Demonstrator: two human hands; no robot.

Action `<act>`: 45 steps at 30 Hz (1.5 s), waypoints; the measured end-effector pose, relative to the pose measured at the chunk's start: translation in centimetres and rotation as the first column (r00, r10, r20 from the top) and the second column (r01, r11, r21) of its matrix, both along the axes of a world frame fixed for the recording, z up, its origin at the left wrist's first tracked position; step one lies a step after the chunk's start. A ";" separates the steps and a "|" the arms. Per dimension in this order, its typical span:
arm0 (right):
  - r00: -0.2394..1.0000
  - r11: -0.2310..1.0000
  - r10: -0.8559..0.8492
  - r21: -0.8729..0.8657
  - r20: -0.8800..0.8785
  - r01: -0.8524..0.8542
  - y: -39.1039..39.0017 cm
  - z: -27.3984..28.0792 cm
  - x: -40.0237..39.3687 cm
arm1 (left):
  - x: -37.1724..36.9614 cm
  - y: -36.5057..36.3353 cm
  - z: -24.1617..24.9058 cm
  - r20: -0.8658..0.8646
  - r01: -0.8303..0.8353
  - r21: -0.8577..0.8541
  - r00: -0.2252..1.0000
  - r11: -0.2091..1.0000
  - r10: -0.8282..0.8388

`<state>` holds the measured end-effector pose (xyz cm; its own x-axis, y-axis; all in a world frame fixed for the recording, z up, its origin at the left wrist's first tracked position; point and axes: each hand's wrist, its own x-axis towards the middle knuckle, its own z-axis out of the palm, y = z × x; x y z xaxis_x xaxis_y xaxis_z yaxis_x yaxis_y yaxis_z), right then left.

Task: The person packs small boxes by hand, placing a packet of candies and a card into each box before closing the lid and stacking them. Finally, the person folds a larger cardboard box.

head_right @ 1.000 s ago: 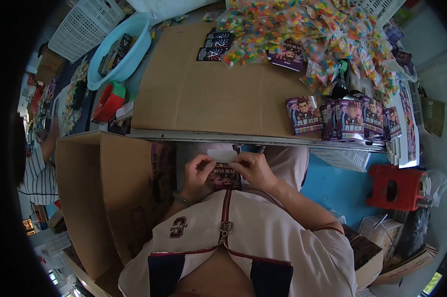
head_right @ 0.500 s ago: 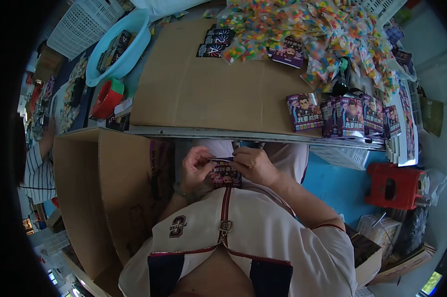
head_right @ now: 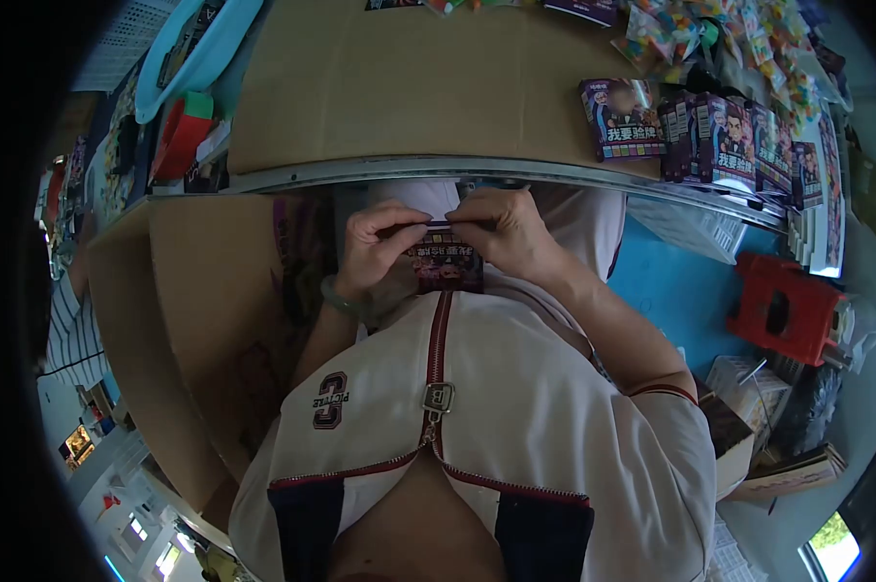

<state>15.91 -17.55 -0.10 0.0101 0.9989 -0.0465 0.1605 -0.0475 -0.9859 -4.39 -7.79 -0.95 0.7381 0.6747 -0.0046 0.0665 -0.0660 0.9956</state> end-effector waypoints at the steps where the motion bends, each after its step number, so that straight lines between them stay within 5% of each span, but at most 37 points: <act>1: 0.988 0.989 -0.053 0.141 0.145 0.032 -0.3 0.0 -0.3 | 0.1 -0.1 -0.1 -0.020 -0.030 -0.088 0.999 0.996 0.029; 5: 0.950 0.976 -0.050 0.215 0.309 -0.018 -1.4 -0.6 -0.3 | 0.1 -0.9 -1.3 0.027 -0.076 -0.378 0.995 0.923 0.093; 7: 0.925 0.975 0.069 0.169 0.374 -0.141 -2.1 0.0 0.2 | -0.2 -1.4 -1.5 0.040 -0.041 -0.026 0.998 0.999 0.042; 11: 0.927 0.975 0.147 0.109 0.344 -0.195 -1.4 0.8 1.2 | -0.4 -1.3 -1.5 0.073 -0.079 0.207 0.995 0.975 0.065; 13: 0.933 0.970 -0.089 0.243 0.349 0.001 -1.0 1.3 1.4 | -0.7 -0.8 -0.3 0.169 -0.241 -0.032 0.955 0.970 0.243; 17: 0.691 0.825 -0.280 0.536 0.666 -0.182 1.5 1.9 1.0 | -0.3 1.7 2.2 0.235 -0.333 -0.006 0.916 0.943 0.325; 21: 0.690 0.741 -0.140 0.537 0.711 -0.404 5.3 4.2 0.9 | -0.5 4.5 1.3 0.189 -0.375 -0.165 0.896 0.912 0.402; 23: 0.736 0.790 -0.128 0.516 0.665 -0.330 7.1 5.1 0.7 | -0.4 5.5 2.5 0.129 -0.427 -0.268 0.872 0.864 0.471; 26: 0.832 0.862 -0.120 0.472 0.541 -0.183 10.5 5.9 0.9 | 0.1 6.1 3.6 0.235 -0.623 -0.152 0.731 0.767 0.640; 28: 0.909 0.973 -0.013 0.213 0.416 -0.084 12.4 5.5 0.6 | 1.1 6.2 2.3 0.262 -0.629 0.338 0.777 0.700 0.573; 30: 0.848 0.943 -0.032 0.297 0.529 -0.149 13.7 3.7 0.1 | 2.3 5.8 1.0 0.188 -0.560 0.332 0.828 0.759 0.529; 32: 0.870 0.956 0.002 0.253 0.494 -0.146 14.0 4.4 -0.3 | 3.8 6.1 1.0 0.153 -0.622 0.538 0.736 0.569 0.660; 34: 0.870 0.967 0.073 0.180 0.487 -0.182 14.5 5.9 0.4 | 4.5 6.4 1.0 0.159 -0.635 0.582 0.702 0.508 0.694; 36: 0.690 0.883 0.420 -0.089 0.589 -0.462 15.0 7.8 1.4 | 4.9 5.8 0.9 0.221 -0.658 0.561 0.704 0.503 0.675; 39: 0.623 0.781 0.562 -0.100 0.544 -0.617 18.0 10.1 5.4 | 5.3 6.0 0.7 0.223 -0.683 0.552 0.674 0.478 0.705; 41: 0.422 0.953 0.114 0.021 0.899 -0.302 21.5 5.3 8.1 | 5.2 5.9 0.5 0.241 -0.684 0.547 0.681 0.483 0.692; 42: 0.420 0.953 0.112 0.022 0.900 -0.302 22.6 4.8 8.8 | 5.1 5.9 0.5 0.254 -0.679 0.545 0.693 0.492 0.675; 44: 0.167 0.907 -0.308 0.342 0.937 -0.245 24.1 4.3 9.8 | 5.0 5.7 -0.1 0.253 -0.675 0.524 0.706 0.520 0.662; 45: 0.167 0.906 -0.309 0.343 0.936 -0.246 24.6 3.7 10.3 | 4.8 5.6 -0.3 0.249 -0.668 0.503 0.720 0.548 0.648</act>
